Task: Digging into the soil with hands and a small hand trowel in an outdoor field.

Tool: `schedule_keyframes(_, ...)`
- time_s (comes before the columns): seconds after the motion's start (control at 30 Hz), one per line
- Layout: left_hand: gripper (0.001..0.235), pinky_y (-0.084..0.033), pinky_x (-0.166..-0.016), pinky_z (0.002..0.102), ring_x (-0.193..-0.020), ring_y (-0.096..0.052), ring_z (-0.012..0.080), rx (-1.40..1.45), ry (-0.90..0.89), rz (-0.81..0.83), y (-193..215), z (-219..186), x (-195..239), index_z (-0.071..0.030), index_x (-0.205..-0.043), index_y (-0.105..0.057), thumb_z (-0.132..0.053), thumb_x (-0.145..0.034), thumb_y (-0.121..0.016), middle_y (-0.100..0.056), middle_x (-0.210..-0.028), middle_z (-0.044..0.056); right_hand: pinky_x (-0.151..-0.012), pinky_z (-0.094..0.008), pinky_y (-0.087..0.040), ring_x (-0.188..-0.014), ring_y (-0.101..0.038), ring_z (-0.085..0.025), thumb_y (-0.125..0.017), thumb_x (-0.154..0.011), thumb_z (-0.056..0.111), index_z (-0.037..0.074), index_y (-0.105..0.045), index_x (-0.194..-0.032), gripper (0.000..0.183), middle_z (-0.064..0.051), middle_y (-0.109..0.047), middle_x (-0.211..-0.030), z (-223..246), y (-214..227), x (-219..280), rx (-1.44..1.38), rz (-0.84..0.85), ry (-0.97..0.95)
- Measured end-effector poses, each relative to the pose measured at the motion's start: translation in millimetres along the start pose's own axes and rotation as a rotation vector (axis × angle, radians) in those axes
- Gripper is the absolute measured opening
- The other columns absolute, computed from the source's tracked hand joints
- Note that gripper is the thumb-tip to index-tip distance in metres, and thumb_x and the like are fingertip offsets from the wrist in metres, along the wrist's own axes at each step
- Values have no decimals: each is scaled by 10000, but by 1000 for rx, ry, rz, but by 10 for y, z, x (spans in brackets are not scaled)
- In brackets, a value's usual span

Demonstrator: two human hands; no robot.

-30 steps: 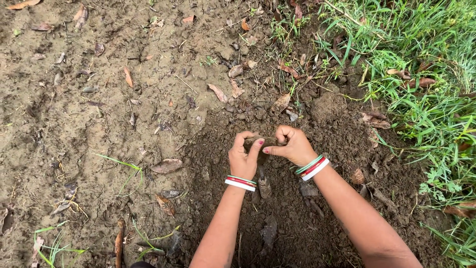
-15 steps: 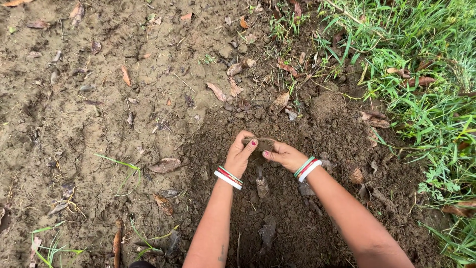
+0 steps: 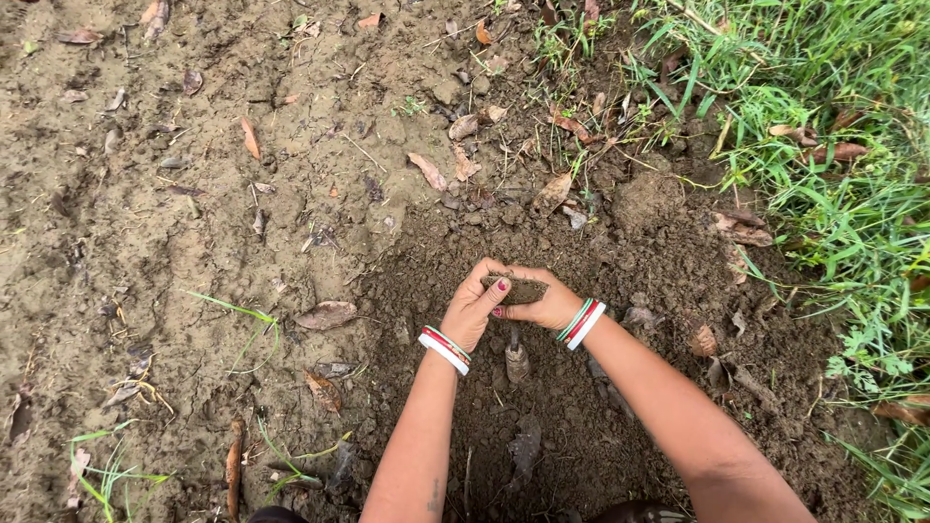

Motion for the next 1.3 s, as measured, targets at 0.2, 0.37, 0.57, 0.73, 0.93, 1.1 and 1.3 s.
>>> schedule_keyframes(0.2, 164, -411, -953, 300, -1028, -548, 113, 79, -44, -58, 53, -5, 52, -131, -1034, -602, -284, -1021, -660, -641, -1010, -48, -881, -317, -586, -969, -697, -143, -874, -738, 105, 65, -700, -1136, 436, -33, -734, -1044, 8, -49, -66, 194, -85, 35)
schedule_keyframes(0.37, 171, -436, -934, 315, -989, -576, 145, 221, -75, -71, 180, 169, 82, -130, -1011, -627, -277, -987, -711, -653, -979, -16, -910, -350, -582, -974, -718, -212, -917, -699, 199, 49, -697, -1071, 457, -81, -738, -1043, 162, -31, 17, 407, -97, 8)
schedule_keyframes(0.57, 225, -456, -897, 292, -933, -601, 129, 283, -164, -116, 23, 5, 53, -119, -935, -648, -311, -888, -756, -661, -931, -7, -1080, -431, -419, -1229, -586, -351, -945, -691, 237, 4, -605, -1307, 741, -230, -610, -1336, -169, 38, 61, 605, -18, 81)
schedule_keyframes(0.73, 281, -468, -794, 300, -759, -591, 115, 143, -201, -303, 71, 294, -18, -122, -801, -620, -317, -927, -779, -656, -782, -4, -1135, -418, -423, -1274, -623, -349, -934, -719, 227, -16, -585, -1339, 752, -241, -621, -1372, -558, -82, 113, 552, -202, 28)
schedule_keyframes(0.93, 291, -485, -689, 285, -638, -588, 96, 122, -189, -393, -21, 235, -62, -118, -746, -608, -274, -940, -758, -654, -694, -5, -924, -382, -583, -972, -745, -270, -831, -690, 165, 86, -645, -1166, 517, -113, -752, -1039, -207, -164, 99, 535, -249, -86)
schedule_keyframes(1.1, 294, -492, -663, 285, -639, -587, 95, 188, -165, -370, 12, 258, -78, -131, -742, -587, -279, -920, -768, -643, -693, -6, -884, -367, -600, -938, -740, -237, -814, -726, 139, 98, -622, -1226, 537, -99, -744, -1038, -155, -214, 106, 554, -298, -86)
schedule_keyframes(1.3, 300, -480, -690, 277, -678, -573, 93, 190, -199, -380, 92, 288, -57, -129, -756, -589, -289, -934, -770, -634, -718, -7, -908, -339, -566, -939, -720, -206, -867, -693, 96, 52, -659, -1122, 478, -100, -719, -1026, 4, -191, 198, 512, -377, 98)
Point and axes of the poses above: each hand's wrist, its own x-axis away from the middle knuckle, its own y-axis out of the back of the hand, z = x × y, the point moved 5 cm from there along -x, towards the middle knuckle
